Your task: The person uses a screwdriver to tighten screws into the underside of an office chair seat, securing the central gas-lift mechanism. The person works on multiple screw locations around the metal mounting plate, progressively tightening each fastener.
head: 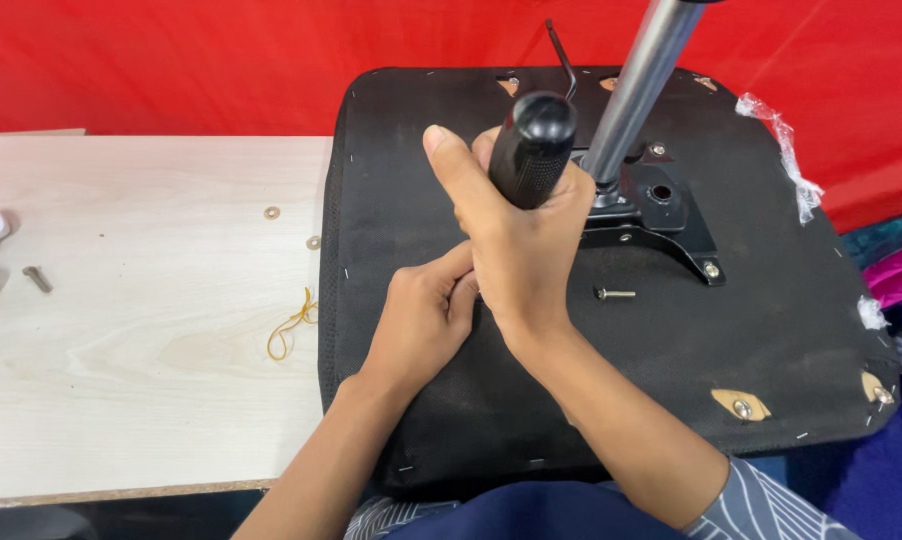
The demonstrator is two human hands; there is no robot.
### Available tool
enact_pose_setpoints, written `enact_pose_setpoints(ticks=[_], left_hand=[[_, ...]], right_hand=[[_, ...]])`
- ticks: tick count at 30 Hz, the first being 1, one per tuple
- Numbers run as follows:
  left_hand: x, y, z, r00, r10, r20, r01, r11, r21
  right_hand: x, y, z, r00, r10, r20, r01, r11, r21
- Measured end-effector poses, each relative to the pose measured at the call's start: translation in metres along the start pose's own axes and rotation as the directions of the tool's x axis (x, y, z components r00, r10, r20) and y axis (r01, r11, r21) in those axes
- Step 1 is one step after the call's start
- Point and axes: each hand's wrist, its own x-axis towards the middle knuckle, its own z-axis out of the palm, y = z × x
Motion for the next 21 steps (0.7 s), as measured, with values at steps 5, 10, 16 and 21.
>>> enact_pose_setpoints(ticks=[5,10,16,21], left_hand=[[0.000,-0.004,-0.001,0.999,0.023,-0.035,-0.022,0.999,0.044],[0.000,-0.004,0.000,0.997,0.047,-0.055,-0.047,0.999,-0.001],[0.006,0.000,0.003,0.998,0.036,-0.061,-0.033,0.998,0.048],[0.003,-0.002,0.000,0.999,0.047,-0.015,-0.046,0.995,0.088]], right_hand=[[0.005,0.006,-0.003,0.962,0.005,0.272,-0.002,1.000,-0.010],[0.014,0.001,-0.005,0.955,0.120,0.272,-0.141,0.988,0.057],[0.004,-0.006,-0.005,0.999,0.020,0.040,-0.022,0.998,0.059],[0.001,0.004,0.000,0.995,-0.044,0.092,0.040,0.998,0.043]])
